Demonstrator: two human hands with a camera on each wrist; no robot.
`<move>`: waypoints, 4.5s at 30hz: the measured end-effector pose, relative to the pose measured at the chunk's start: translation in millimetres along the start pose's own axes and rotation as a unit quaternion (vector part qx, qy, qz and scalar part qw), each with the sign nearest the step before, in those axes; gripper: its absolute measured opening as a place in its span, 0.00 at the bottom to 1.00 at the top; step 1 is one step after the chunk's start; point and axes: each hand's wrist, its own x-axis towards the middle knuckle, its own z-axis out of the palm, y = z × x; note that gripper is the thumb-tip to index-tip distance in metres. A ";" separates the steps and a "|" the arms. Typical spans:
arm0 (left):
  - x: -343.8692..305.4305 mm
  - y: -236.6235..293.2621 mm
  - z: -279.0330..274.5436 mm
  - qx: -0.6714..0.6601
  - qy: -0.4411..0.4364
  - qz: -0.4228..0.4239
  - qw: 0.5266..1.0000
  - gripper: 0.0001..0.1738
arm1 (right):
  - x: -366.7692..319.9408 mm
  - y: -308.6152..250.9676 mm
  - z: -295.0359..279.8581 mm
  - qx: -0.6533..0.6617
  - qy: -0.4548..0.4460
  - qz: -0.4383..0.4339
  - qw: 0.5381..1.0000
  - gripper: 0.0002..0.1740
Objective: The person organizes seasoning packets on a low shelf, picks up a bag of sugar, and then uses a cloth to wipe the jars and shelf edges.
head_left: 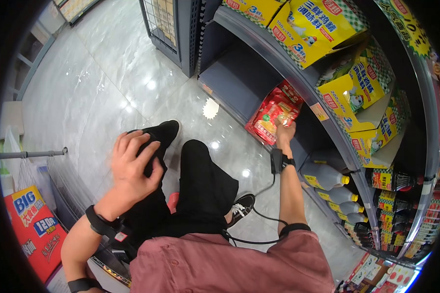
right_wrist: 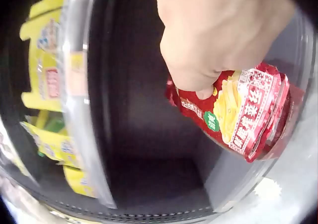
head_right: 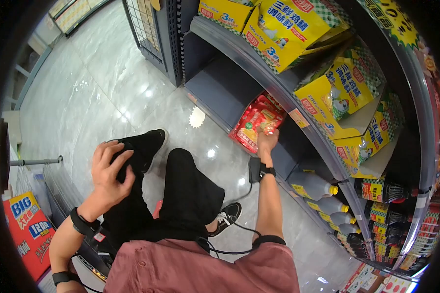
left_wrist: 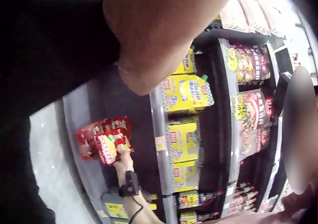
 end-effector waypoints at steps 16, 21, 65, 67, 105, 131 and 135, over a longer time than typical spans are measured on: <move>40.9 56.5 83.1 -0.603 -0.300 -0.455 0.583 0.13 | -152.0 -122.3 -79.5 0.326 -0.476 0.100 0.810 0.17; 64.8 40.4 78.4 -0.617 -0.263 -0.528 0.521 0.13 | -54.0 -58.5 -24.7 -0.117 -0.188 0.071 0.973 0.19; 33.6 38.6 129.1 -0.627 -0.189 -0.551 0.518 0.15 | -13.1 9.8 34.9 -0.311 -0.088 0.061 0.945 0.26; 38.8 41.5 122.5 -0.631 -0.188 -0.560 0.503 0.15 | -6.0 28.1 58.7 -0.348 -0.032 0.076 0.934 0.28; 47.1 58.1 111.7 -0.674 -0.156 -0.568 0.446 0.15 | -178.1 -201.6 -51.2 0.225 -0.531 -0.011 0.817 0.08; 41.0 50.5 107.3 -0.632 -0.199 -0.549 0.510 0.15 | -72.0 -57.6 35.8 -0.268 -0.381 -0.136 0.874 0.16; 42.3 50.2 106.5 -0.627 -0.215 -0.546 0.511 0.15 | -24.1 -39.2 43.8 -0.493 -0.260 -0.418 0.718 0.27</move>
